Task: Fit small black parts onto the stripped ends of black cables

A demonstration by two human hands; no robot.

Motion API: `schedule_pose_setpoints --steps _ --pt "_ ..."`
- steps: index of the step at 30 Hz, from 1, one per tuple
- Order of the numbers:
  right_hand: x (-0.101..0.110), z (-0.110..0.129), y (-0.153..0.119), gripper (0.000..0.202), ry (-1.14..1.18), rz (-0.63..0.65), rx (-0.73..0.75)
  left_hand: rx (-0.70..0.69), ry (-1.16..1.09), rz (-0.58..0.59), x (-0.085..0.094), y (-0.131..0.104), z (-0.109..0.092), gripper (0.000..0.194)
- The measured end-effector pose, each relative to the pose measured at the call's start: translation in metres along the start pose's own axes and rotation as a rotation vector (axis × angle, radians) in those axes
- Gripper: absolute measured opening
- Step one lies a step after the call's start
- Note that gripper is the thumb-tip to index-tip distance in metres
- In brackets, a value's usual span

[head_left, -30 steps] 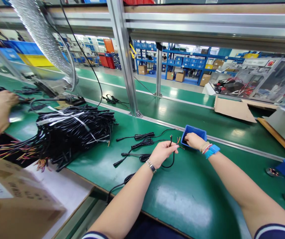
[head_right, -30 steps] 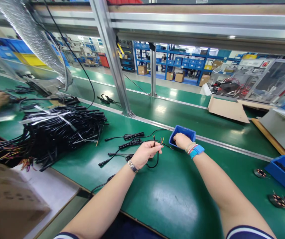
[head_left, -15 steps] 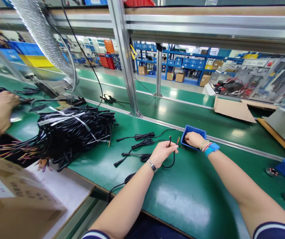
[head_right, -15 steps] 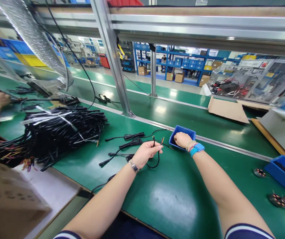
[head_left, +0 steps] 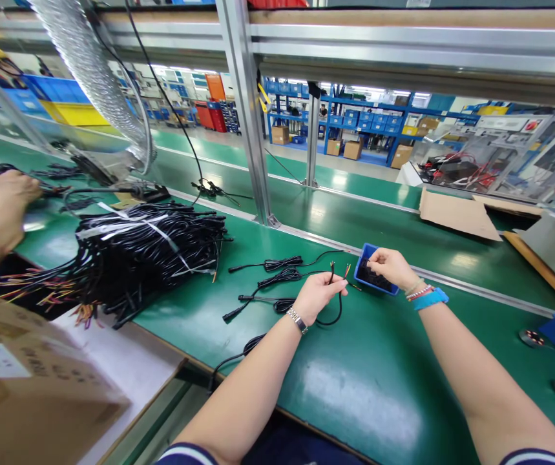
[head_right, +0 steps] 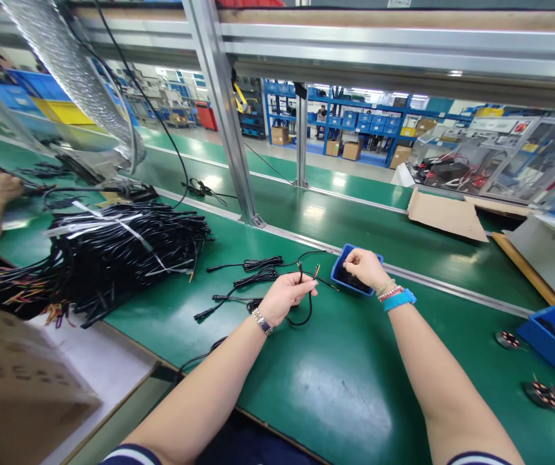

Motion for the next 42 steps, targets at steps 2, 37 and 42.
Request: schedule_pose_setpoints --steps 2,37,42 --pt "-0.003 -0.002 -0.002 0.016 0.225 -0.054 -0.013 0.004 0.000 -0.002 0.000 0.000 0.000 0.028" --pt "-0.012 0.073 -0.039 0.019 0.981 -0.182 0.162 -0.006 0.059 0.019 -0.003 -0.002 -0.001 0.020" --pt "-0.010 0.071 -0.038 0.020 0.978 -0.188 0.149 0.004 0.049 0.026 -0.003 -0.002 -0.003 0.021"
Point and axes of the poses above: each hand's wrist, its own y-axis towards the middle knuckle, its own x-axis out of the back of the hand, z = x × y, the point moved 2 cm from there along y, towards the middle knuckle, and after that the axes turned 11 degrees about z, right-handed, at the moved point
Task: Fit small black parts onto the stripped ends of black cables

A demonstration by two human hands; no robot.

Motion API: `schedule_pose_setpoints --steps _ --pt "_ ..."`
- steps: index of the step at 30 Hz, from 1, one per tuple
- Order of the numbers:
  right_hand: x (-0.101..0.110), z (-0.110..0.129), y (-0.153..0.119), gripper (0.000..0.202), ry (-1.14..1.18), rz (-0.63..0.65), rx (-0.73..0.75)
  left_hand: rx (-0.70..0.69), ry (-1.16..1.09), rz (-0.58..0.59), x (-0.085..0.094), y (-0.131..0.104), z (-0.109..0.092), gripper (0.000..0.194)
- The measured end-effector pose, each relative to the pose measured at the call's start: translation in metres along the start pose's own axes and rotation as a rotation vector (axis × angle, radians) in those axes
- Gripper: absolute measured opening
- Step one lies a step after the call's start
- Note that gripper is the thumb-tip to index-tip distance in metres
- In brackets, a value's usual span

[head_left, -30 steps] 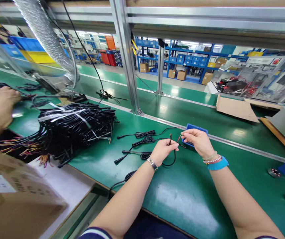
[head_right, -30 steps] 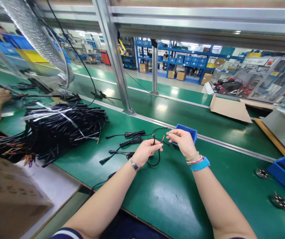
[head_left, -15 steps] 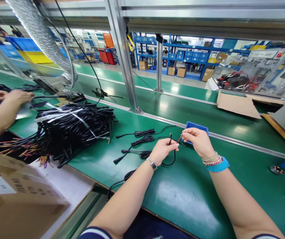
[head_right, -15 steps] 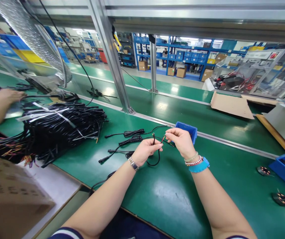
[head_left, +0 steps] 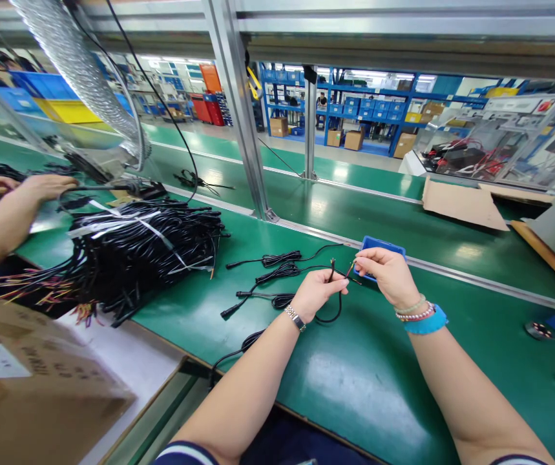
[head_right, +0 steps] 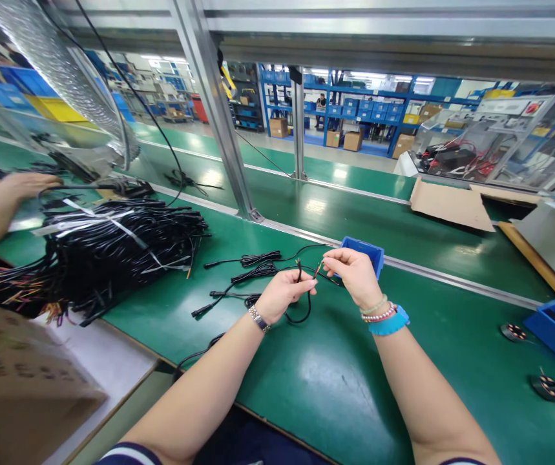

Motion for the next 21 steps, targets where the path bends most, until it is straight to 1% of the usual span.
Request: schedule_pose_setpoints --steps 3,6,8,11,13,16,18,19,21 --pt "0.000 0.000 0.000 0.021 -0.012 0.015 -0.003 0.004 -0.006 0.007 0.000 0.000 0.000 0.020" --pt "-0.004 0.001 -0.002 0.021 -0.044 0.060 -0.032 0.004 -0.015 0.000 0.000 -0.001 -0.001 0.020" --pt "-0.007 0.002 -0.004 0.024 -0.068 0.123 -0.076 0.006 -0.025 0.000 -0.001 -0.001 -0.001 0.019" --pt "-0.003 0.002 0.001 0.038 -0.137 0.252 -0.129 0.008 -0.034 0.001 -0.001 -0.001 -0.001 0.020" --pt "0.010 0.000 0.010 0.040 -0.308 0.244 -0.131 0.008 -0.032 -0.014 0.000 0.000 0.000 0.020" --pt "0.034 -0.010 0.029 0.022 -0.840 0.196 -0.180 0.000 -0.031 -0.046 0.002 0.000 0.000 0.021" --pt "0.044 -0.022 0.040 0.018 -1.103 0.240 -0.265 -0.002 -0.034 -0.054 0.002 0.000 0.000 0.023" --pt "0.047 -0.028 0.044 0.017 -1.162 0.271 -0.309 0.002 -0.037 -0.055 0.002 0.000 -0.001 0.024" --pt "0.048 -0.040 0.048 0.012 -1.189 0.299 -0.370 0.010 -0.047 -0.056 0.002 0.000 -0.001 0.026"
Point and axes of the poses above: each hand's wrist, its own y-axis towards the middle knuckle, its own x-axis out of the back of the hand, z = x × y, the point moved 2 cm from there along y, towards the middle knuckle, and after that the axes turned 11 degrees about z, right-handed, at the moved point
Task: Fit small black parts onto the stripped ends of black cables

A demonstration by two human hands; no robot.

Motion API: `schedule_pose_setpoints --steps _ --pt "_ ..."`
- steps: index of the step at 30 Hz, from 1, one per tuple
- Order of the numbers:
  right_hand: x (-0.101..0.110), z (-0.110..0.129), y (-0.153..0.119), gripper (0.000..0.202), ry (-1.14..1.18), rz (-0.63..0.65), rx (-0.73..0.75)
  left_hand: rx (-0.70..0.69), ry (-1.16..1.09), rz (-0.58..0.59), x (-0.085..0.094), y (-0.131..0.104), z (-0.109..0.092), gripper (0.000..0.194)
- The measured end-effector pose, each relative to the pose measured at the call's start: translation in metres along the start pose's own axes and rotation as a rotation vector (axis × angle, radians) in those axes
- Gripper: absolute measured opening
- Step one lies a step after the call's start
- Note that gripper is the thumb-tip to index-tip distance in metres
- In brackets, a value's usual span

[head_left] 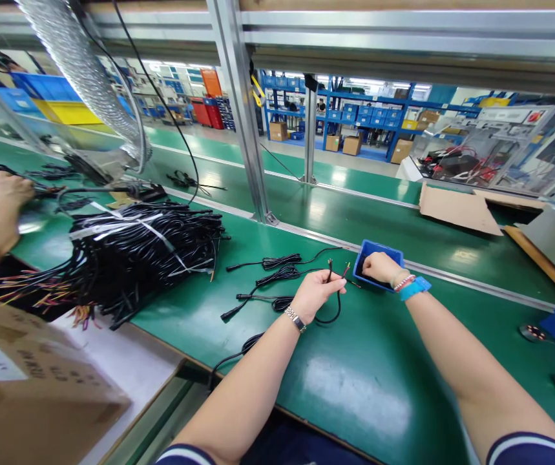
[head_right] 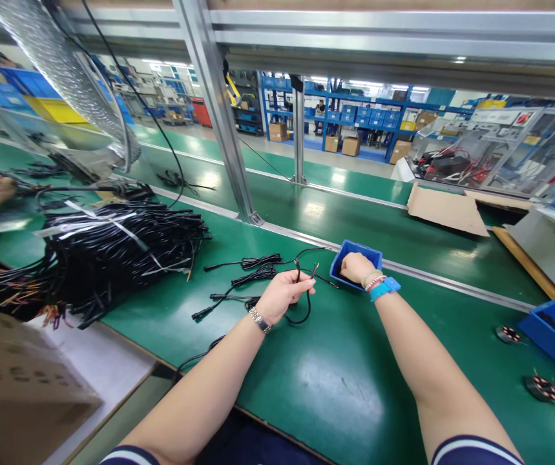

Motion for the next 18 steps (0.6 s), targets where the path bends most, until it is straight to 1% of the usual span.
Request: schedule_pose_setpoints --steps 3,5,8,11,13,16,18 --pt "-0.009 0.000 0.005 0.011 -0.045 0.032 -0.047 0.005 -0.019 -0.009 0.000 0.000 0.000 0.029" --pt "-0.010 0.000 0.004 0.012 -0.060 0.028 -0.059 0.008 -0.029 -0.020 0.000 0.001 0.000 0.029" --pt "-0.005 -0.002 -0.001 0.013 -0.056 -0.006 -0.040 0.001 -0.025 -0.035 0.001 0.001 0.002 0.026" --pt "0.003 0.001 -0.012 0.017 -0.044 -0.082 -0.011 -0.021 -0.019 -0.049 0.002 0.002 0.002 0.023" --pt "0.007 0.009 -0.025 0.020 0.049 -0.194 0.064 -0.029 -0.030 -0.064 0.001 0.001 0.001 0.021" --pt "0.006 0.027 -0.048 0.021 0.374 -0.364 0.272 -0.029 -0.044 -0.078 0.001 0.001 0.000 0.020" --pt "0.002 0.039 -0.061 0.022 0.543 -0.407 0.364 -0.024 -0.046 -0.078 0.000 0.001 -0.001 0.021"
Point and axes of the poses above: each hand's wrist, its own y-axis towards the middle knuckle, its own x-axis out of the back of the hand, z = x × y, the point moved 2 cm from there along y, towards the middle knuckle, and after that the axes turned 11 degrees about z, right-handed, at the moved point
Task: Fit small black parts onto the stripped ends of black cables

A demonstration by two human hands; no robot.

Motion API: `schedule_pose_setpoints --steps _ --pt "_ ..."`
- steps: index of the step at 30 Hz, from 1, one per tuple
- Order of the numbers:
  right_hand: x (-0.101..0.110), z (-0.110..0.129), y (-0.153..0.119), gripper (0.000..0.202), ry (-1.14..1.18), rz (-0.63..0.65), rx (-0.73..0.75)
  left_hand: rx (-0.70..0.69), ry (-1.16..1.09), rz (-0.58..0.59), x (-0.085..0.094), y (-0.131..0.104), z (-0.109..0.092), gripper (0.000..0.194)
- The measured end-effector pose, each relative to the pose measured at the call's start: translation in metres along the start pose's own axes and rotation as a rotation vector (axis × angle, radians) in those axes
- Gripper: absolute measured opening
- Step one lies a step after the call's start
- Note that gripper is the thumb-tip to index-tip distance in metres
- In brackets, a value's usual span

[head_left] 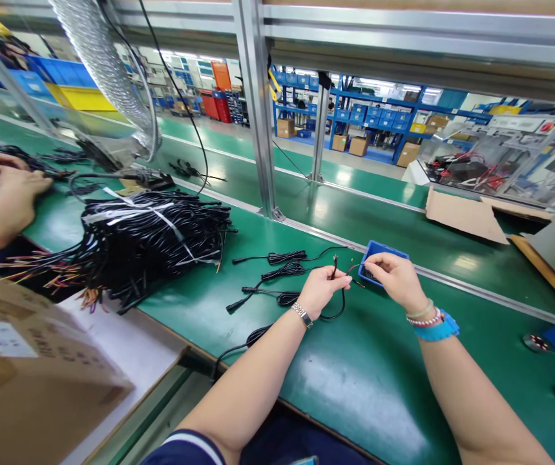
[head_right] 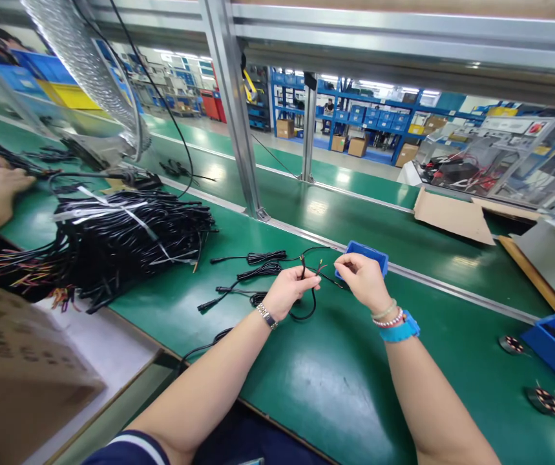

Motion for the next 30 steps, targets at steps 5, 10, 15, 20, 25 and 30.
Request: schedule_pose_setpoints --steps 5,10,15,20,25,30 --pt "-0.005 0.015 -0.010 0.018 0.099 -0.049 0.013 -0.002 0.008 0.006 0.000 0.000 0.000 0.021" --pt "-0.004 0.016 -0.008 0.018 0.124 -0.037 0.007 0.012 0.021 0.010 0.000 0.000 0.000 0.023" --pt "-0.004 0.018 -0.007 0.018 0.121 -0.013 0.000 0.015 0.027 0.019 -0.001 -0.001 0.000 0.022" --pt "0.000 0.021 -0.004 0.018 0.190 0.051 -0.045 0.016 0.063 0.038 -0.002 -0.002 -0.001 0.020" --pt "0.000 0.024 0.002 0.019 0.331 0.075 -0.107 -0.001 0.111 0.065 -0.003 -0.003 -0.001 0.020" --pt "0.002 0.029 0.005 0.013 0.340 0.066 -0.113 -0.015 0.125 0.075 -0.003 -0.003 0.000 0.019"
Point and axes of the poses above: each hand's wrist, its own y-axis towards the middle knuckle, its own x-axis out of the back of the hand, z = x × y, the point moved 2 cm from there along y, towards the middle knuckle, and after that the axes turned 11 degrees about z, right-handed, at the moved point
